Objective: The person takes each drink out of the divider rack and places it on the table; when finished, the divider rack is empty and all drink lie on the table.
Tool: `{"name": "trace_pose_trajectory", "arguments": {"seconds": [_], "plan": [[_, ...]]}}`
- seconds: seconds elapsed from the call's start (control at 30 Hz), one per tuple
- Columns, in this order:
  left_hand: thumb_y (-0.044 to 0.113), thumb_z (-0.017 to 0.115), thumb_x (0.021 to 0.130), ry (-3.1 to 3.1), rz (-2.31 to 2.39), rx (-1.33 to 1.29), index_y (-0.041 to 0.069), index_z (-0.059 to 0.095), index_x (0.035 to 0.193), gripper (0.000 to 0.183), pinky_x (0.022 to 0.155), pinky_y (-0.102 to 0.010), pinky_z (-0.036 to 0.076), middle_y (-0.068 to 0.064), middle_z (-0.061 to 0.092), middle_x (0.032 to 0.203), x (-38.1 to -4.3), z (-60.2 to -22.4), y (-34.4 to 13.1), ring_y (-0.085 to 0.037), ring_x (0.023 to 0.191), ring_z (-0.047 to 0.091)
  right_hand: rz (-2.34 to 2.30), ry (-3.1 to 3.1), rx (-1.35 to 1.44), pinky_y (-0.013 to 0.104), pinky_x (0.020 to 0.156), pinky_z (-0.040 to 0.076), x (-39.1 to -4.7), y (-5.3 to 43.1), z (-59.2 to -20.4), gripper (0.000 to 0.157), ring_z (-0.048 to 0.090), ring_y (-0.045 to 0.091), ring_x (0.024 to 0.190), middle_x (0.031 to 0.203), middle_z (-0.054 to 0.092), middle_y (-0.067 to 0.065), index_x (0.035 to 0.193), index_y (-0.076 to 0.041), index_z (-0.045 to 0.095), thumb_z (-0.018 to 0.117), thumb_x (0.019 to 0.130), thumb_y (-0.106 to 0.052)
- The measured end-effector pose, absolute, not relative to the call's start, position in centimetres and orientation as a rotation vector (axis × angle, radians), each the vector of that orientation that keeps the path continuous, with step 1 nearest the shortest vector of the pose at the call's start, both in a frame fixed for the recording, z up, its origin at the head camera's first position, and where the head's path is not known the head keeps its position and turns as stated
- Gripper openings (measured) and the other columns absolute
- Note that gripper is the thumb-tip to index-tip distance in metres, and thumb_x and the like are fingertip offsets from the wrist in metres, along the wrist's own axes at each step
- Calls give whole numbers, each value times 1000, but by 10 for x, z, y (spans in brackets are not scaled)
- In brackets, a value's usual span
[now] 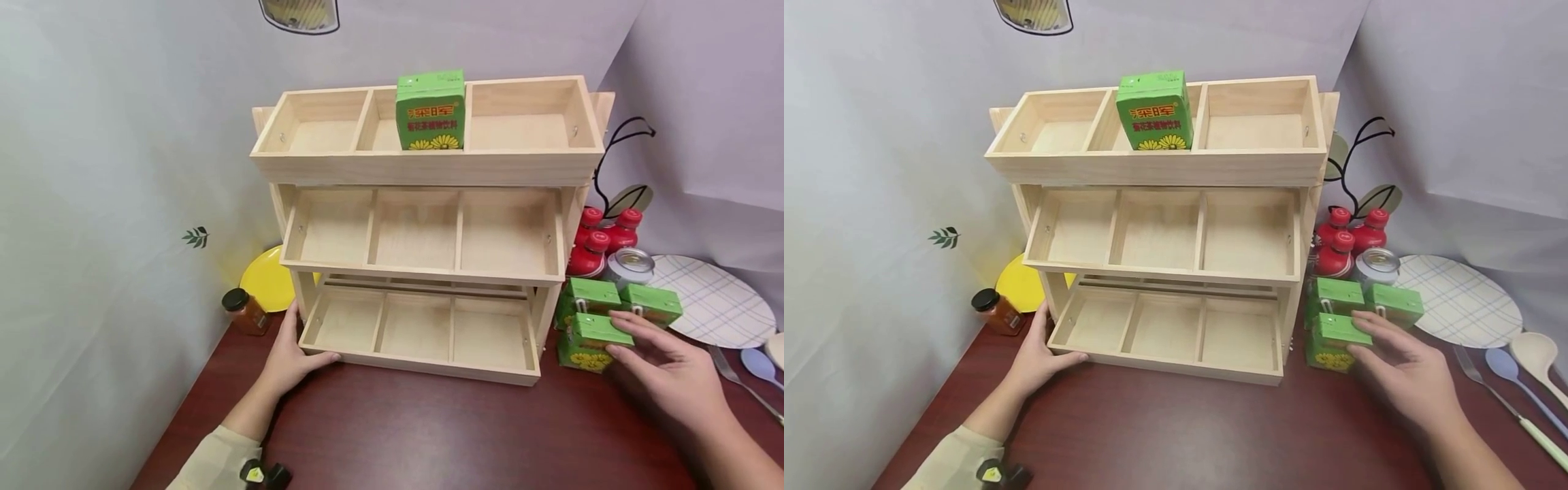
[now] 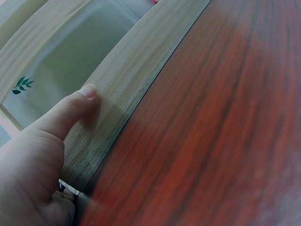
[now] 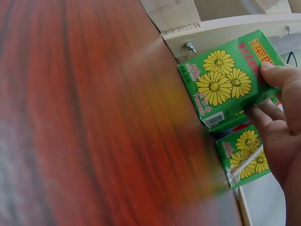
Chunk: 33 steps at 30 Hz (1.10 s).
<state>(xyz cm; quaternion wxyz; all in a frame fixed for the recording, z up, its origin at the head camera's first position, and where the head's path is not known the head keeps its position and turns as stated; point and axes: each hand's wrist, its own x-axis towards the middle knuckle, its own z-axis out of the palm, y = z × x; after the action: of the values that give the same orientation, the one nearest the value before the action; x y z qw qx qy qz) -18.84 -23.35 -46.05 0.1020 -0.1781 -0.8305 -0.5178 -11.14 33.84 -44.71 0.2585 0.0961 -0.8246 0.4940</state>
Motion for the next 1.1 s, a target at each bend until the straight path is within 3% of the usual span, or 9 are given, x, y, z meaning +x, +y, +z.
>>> {"name": "trace_pose_trajectory", "arguments": {"seconds": [0.23, 0.4, 0.63, 0.83, 0.93, 1.1], "plan": [[14, 94, 59, -2480, -1496, -513, 8, 20, 153, 120, 99, -26, 34, -18, 39, 142, -183, -448, -228, -33, 124, 41, 1391, -2157, 367, 17, 87, 46, -114, 342, -456, 51, 56, 18, 120, 124, 59, 27, 115, 18, 60, 67, 67, 32], [12, 95, 58, -2471, -1497, -530, 9, 19, 153, 121, 98, -26, 35, -20, 40, 141, -184, -447, -229, -35, 123, 42, 1370, -2181, 383, 17, 88, 46, -113, 342, -458, 53, 54, 19, 122, 126, 58, 27, 117, 16, 60, 68, 67, 31], [13, 94, 60, -2474, -1517, -535, 9, 19, 154, 121, 99, -27, 34, -19, 38, 142, -185, -447, -228, -36, 125, 41, 1149, -2164, 382, 18, 100, 36, -113, 341, -461, 47, 54, 18, 122, 121, 63, 21, 111, 5, 69, 77, 66, 19], [12, 94, 59, -2465, -1513, -536, 8, 20, 153, 120, 99, -26, 35, -20, 39, 141, -185, -449, -228, -36, 124, 42, 1204, -2180, 390, 15, 96, 39, -113, 338, -462, 50, 52, 19, 125, 126, 59, 23, 114, 8, 66, 72, 68, 25], [14, 95, 58, -2461, -1514, -534, 11, 20, 153, 121, 98, -26, 35, -18, 40, 141, -187, -452, -229, -34, 124, 42, 1244, -2143, 424, 15, 93, 42, -112, 334, -459, 48, 51, 22, 125, 125, 58, 27, 113, 14, 63, 68, 68, 29], [20, 96, 57, -2466, -1503, -511, 25, 18, 154, 125, 99, -23, 33, -6, 39, 144, -195, -472, -237, -24, 125, 42, 1341, -2081, 475, 18, 93, 43, -108, 323, -445, 46, 51, 25, 125, 124, 55, 33, 111, 20, 60, 64, 68, 33]]}}
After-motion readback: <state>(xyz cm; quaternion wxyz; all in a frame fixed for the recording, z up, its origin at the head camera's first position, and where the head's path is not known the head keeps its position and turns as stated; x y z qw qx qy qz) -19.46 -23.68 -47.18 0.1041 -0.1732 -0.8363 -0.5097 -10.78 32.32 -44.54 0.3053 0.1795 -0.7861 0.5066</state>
